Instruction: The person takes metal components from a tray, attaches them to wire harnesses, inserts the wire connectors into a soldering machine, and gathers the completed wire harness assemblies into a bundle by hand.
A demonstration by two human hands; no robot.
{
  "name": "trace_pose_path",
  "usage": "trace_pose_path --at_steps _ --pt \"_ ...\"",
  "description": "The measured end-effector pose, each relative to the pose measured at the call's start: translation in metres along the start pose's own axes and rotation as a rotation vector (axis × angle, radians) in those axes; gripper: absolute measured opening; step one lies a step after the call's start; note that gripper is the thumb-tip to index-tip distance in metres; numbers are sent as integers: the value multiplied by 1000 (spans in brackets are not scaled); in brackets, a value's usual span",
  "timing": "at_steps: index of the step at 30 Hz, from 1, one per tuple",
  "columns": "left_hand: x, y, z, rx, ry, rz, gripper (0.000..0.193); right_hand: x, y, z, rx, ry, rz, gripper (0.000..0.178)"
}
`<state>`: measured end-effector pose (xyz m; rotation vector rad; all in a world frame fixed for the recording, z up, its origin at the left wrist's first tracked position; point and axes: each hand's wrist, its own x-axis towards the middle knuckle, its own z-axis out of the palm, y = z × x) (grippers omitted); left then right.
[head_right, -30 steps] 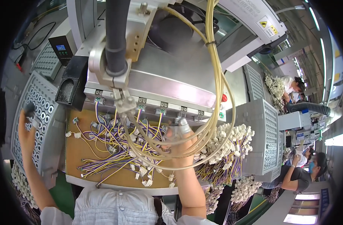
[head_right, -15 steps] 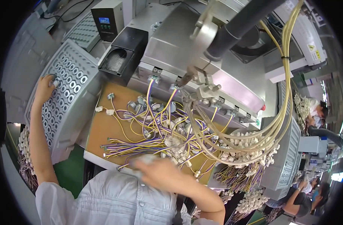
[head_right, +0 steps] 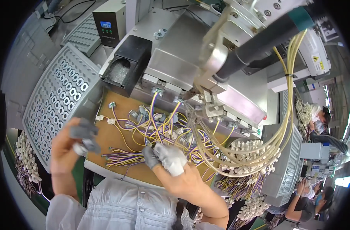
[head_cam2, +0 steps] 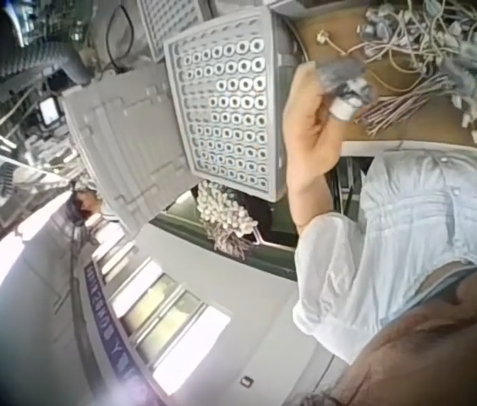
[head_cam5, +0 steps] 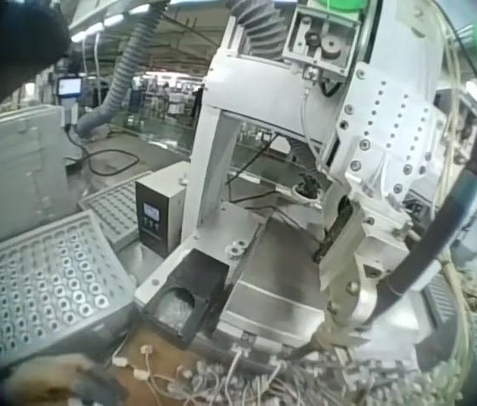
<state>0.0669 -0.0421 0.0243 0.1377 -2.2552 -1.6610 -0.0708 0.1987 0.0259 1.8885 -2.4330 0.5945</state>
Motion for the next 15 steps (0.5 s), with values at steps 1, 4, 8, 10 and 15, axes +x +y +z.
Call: trace_pose_path --at_steps 1,4,8,10,15 --pt "5 1 18 -117 -21 -49 25 1 1 -2 125 57 41 28" --pt "13 -4 60 -40 -61 104 20 -4 7 -7 657 22 232 25" --pt "12 -5 93 -421 -77 -144 20 -17 6 -5 1279 -92 629 14" --pt "19 -3 95 -203 -190 61 22 -19 11 -10 962 -119 501 13" --pt "16 1 102 -429 -149 -219 26 -17 15 -16 806 0 353 13"
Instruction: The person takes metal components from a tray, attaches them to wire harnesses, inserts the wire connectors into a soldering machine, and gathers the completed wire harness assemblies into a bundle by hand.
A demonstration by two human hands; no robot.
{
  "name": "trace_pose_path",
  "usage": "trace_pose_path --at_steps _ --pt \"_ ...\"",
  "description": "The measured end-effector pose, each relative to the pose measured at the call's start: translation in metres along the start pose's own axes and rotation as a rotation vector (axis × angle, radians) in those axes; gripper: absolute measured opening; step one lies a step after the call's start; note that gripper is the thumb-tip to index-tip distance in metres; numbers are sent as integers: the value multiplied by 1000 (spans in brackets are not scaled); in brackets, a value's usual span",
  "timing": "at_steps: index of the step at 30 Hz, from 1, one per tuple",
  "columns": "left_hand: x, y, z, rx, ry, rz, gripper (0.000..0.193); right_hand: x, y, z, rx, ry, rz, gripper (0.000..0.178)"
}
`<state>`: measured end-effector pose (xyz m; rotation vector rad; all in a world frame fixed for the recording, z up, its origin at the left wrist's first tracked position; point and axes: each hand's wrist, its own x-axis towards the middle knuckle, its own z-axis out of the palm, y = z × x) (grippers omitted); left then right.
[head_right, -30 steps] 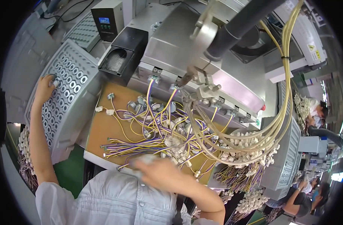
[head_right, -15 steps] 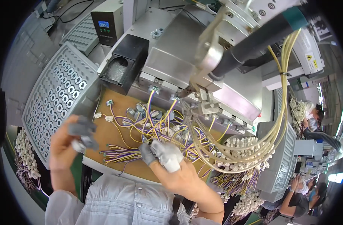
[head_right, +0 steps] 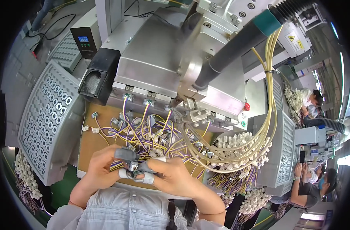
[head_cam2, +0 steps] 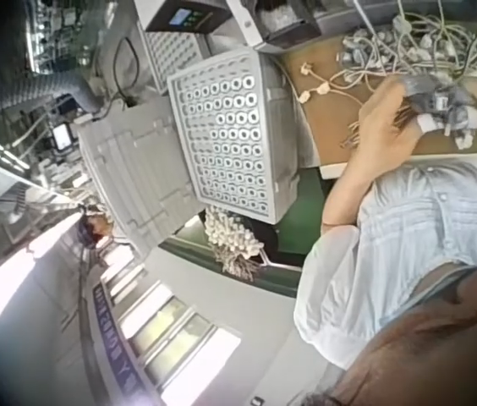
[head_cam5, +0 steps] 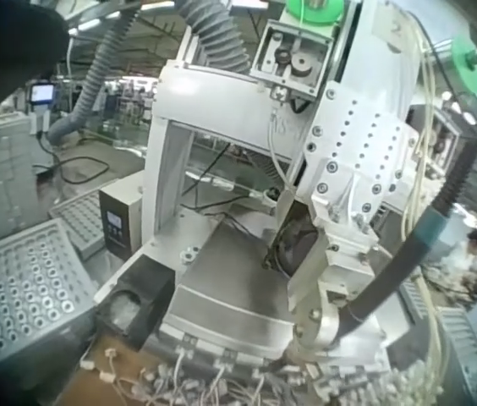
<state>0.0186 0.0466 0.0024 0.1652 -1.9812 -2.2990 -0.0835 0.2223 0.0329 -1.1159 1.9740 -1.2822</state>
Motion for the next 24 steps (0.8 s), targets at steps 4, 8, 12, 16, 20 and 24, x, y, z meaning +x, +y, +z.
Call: trace_pose_path --at_steps 4,8,12,16,20,24 --pt "8 3 3 369 34 240 27 -2 3 -2 -39 20 38 14" --pt "10 0 -6 567 -67 399 29 2 -1 -8 -47 -60 95 13" --pt "12 -2 1 658 12 600 32 0 19 -12 368 -200 285 13" --pt "39 22 1 718 -124 631 26 3 32 -19 618 -200 417 12" --pt "51 10 -13 564 -330 515 27 4 23 -7 661 -157 357 16" --pt "29 -17 -15 642 -96 254 24 -19 34 -1 362 50 265 22"
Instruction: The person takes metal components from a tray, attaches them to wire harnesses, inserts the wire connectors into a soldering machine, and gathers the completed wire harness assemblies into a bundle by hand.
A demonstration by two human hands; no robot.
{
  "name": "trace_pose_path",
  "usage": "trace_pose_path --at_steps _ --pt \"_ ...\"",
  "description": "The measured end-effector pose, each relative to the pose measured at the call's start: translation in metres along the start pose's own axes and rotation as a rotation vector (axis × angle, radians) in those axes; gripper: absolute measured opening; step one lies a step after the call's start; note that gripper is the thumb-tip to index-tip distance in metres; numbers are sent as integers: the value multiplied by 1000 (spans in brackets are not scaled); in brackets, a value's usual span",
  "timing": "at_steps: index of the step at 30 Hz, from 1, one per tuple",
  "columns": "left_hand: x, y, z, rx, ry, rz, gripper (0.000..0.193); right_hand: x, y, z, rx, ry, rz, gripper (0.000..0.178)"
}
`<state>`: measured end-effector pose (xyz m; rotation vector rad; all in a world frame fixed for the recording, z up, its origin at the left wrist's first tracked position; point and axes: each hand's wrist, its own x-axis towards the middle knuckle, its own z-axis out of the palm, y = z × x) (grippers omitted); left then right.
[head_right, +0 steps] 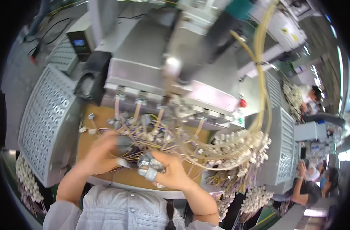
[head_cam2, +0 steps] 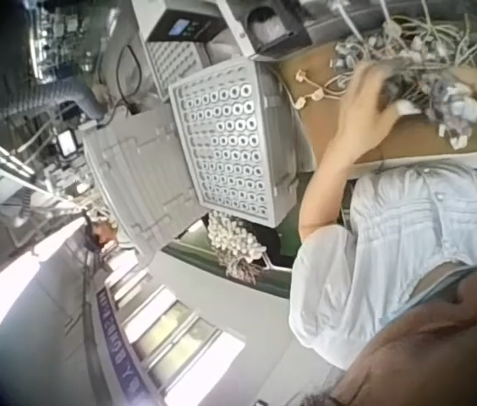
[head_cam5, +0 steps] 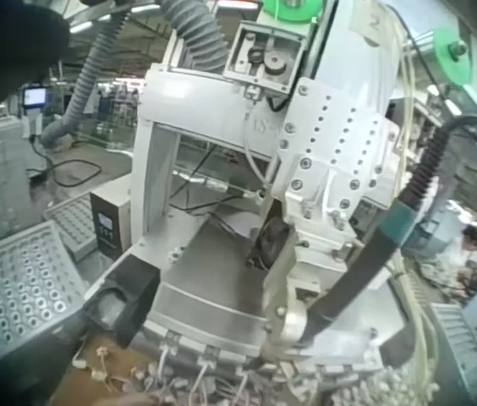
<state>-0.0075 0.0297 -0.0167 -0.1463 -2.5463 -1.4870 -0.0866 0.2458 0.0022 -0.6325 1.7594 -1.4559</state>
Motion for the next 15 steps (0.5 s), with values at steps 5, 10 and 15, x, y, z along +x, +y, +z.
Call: trace_pose_path --at_steps 5,10,15 --pt "-71 -43 -46 431 -41 -206 23 -28 35 -61 843 807 -122 42" --pt "-97 -70 -40 601 -78 -66 32 -10 35 -86 693 805 -113 38" --pt "-84 -55 -46 311 161 -224 16 16 19 -74 600 915 -118 30"
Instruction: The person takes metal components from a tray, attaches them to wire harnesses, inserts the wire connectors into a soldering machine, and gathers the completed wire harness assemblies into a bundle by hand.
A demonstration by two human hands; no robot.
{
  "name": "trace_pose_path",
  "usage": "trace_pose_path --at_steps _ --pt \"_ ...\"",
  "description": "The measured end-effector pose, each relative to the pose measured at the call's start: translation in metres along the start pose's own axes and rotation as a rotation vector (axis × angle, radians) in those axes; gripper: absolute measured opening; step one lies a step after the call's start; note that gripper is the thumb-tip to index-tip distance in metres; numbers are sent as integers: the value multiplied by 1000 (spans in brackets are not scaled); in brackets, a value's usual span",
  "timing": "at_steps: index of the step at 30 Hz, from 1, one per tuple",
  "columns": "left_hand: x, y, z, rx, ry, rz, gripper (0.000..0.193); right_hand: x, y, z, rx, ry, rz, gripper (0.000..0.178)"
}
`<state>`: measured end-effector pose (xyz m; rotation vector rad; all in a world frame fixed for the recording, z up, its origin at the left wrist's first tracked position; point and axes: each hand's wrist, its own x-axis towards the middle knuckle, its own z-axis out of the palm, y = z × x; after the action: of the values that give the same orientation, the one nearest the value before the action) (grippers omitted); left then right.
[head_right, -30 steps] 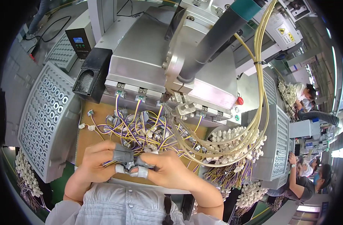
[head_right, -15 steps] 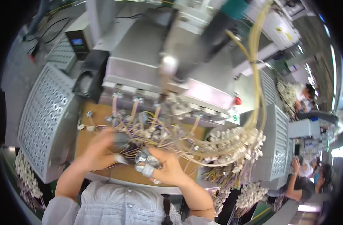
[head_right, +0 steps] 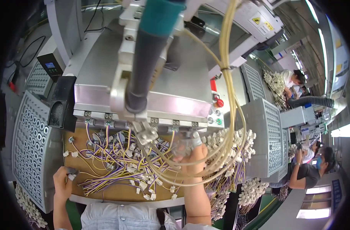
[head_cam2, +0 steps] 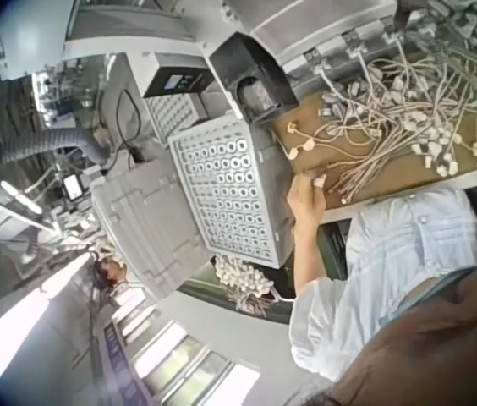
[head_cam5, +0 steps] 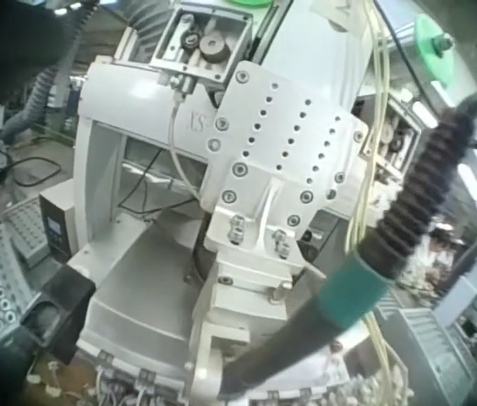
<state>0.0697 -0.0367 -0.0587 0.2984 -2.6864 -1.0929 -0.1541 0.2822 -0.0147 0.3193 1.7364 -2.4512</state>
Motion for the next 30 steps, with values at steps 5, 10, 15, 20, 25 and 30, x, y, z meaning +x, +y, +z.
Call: trace_pose_path --at_steps 5,10,15,20,25,30 --pt "31 20 -10 17 0 1 16 3 -3 -8 42 -6 29 30" --pt "45 21 -15 154 -206 131 21 3 -2 -8 35 52 12 41" --pt "-2 -20 5 409 -130 336 21 -2 -20 -45 -369 -175 -127 32" --pt "-1 -24 12 194 -4 122 25 -68 -14 -9 -455 -569 58 28" --pt "24 -15 -15 111 37 22 27 -68 68 113 -949 -1419 -260 37" --pt "49 4 -87 354 120 -55 35 -71 125 129 -1333 -1414 -347 31"
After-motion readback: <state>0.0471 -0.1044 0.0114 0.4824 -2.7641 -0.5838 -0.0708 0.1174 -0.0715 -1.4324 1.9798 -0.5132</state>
